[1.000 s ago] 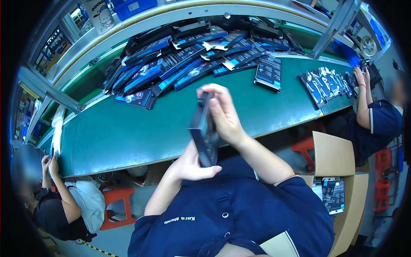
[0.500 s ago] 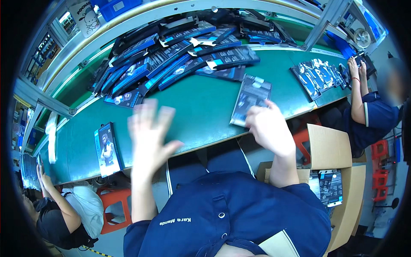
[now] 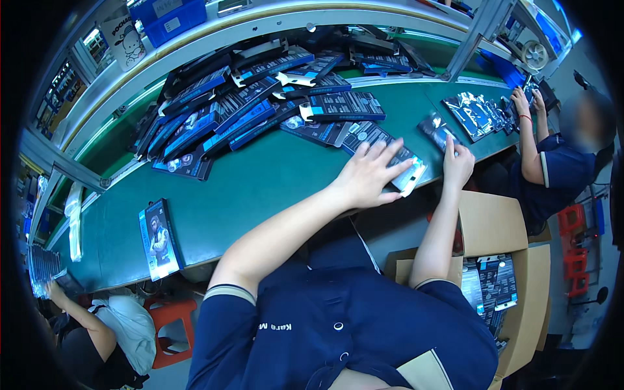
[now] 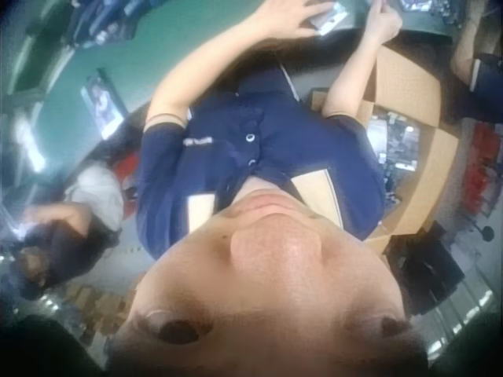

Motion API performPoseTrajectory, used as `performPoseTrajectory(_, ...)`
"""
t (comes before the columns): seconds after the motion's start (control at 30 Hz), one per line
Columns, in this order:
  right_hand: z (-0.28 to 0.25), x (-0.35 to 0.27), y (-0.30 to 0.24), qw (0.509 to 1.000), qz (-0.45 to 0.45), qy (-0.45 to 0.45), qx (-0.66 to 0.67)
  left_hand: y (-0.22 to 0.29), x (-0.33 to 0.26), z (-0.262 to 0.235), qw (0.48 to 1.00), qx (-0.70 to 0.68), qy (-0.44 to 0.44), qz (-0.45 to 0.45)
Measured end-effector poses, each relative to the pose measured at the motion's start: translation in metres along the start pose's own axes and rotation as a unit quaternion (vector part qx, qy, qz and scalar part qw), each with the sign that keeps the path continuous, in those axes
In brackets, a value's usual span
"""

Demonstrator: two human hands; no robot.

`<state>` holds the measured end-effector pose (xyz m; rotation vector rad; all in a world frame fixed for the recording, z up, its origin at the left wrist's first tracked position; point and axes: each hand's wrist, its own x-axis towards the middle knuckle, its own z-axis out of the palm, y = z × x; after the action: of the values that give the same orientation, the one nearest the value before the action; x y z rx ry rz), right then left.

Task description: Removing electronic products from boxes, inspecting them, and placing them into a designated pile on an assembly line.

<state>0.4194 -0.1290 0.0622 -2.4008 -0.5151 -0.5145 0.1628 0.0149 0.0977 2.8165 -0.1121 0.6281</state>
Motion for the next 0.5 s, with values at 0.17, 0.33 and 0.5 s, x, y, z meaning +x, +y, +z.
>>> performPoseTrajectory(0.17, -0.025, -0.027, 0.016, 0.977, 0.175, 0.063, 0.106, 0.042, -0.005, 0.017, 0.984, 0.143, -0.080, -0.069)
performPoseTrajectory(0.33, -0.071, -0.042, -0.016, 0.953, 0.164, -0.081, 0.241, 0.029, -0.018, 0.002, 0.985, 0.104, 0.046, -0.133)
performPoseTrajectory(0.5, -0.083, -0.063, -0.067, 0.821, 0.046, -0.115, 0.558, 0.012, -0.043, -0.060, 0.967, -0.043, -0.033, -0.251)
